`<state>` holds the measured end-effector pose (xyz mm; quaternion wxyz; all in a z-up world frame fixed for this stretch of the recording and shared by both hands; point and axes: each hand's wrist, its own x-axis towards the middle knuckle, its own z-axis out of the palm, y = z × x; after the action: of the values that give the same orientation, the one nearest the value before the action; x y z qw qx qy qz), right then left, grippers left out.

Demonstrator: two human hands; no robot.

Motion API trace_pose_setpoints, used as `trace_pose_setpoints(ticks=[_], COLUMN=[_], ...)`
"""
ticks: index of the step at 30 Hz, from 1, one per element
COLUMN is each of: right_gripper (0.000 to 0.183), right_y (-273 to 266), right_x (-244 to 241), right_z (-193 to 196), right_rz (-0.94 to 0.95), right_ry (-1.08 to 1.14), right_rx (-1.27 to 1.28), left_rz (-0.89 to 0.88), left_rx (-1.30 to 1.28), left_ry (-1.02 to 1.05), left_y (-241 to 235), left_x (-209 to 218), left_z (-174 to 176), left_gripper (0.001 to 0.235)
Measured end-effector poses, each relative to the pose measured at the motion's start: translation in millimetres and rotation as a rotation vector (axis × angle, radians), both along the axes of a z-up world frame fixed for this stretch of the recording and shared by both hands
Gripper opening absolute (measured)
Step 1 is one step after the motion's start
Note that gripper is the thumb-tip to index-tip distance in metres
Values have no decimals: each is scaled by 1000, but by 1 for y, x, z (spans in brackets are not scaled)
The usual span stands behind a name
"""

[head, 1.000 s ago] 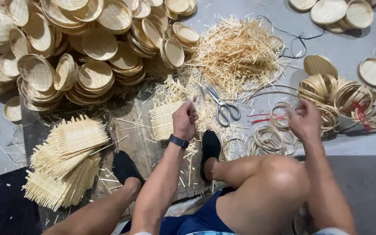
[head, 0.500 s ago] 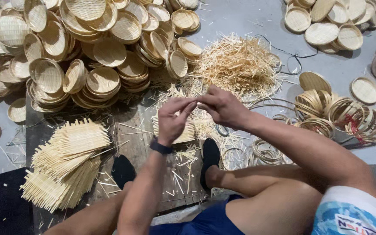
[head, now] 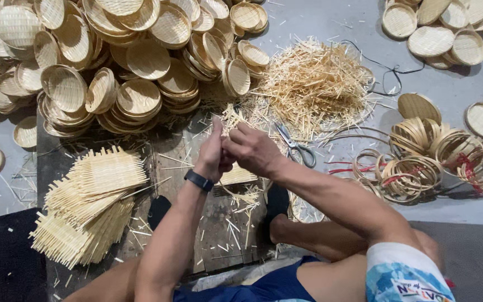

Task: The person sits on the floor and repeatedly assembles small round woven bases by placing a bamboo mat over a circular frame, trimming excess with shears, and stacking the finished pieces.

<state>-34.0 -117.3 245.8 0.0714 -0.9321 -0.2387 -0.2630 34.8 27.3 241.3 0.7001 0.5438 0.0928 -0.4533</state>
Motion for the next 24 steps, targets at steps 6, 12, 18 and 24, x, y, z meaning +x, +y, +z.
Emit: trace_pose_setpoints(ticks=[6, 12, 18, 24], right_gripper=[18, 47, 38, 32], right_y=[7, -26, -42, -46], right_x=[3, 19, 2, 5], right_z=[-22, -22, -33, -46], right_rz=[-13, -245, -4, 26], right_ry=[158, 580, 841, 1053], right_rx=[146, 1238, 2151, 2201], left_rz=[127, 334, 320, 45], left_rx=[-17, -454, -569, -284], left_ry=[27, -148, 14, 38], left_y=[3, 15, 32, 25], left_x=[-2, 17, 38, 45], left_z=[-34, -55, -48, -41], left_gripper=[63, 46, 23, 17])
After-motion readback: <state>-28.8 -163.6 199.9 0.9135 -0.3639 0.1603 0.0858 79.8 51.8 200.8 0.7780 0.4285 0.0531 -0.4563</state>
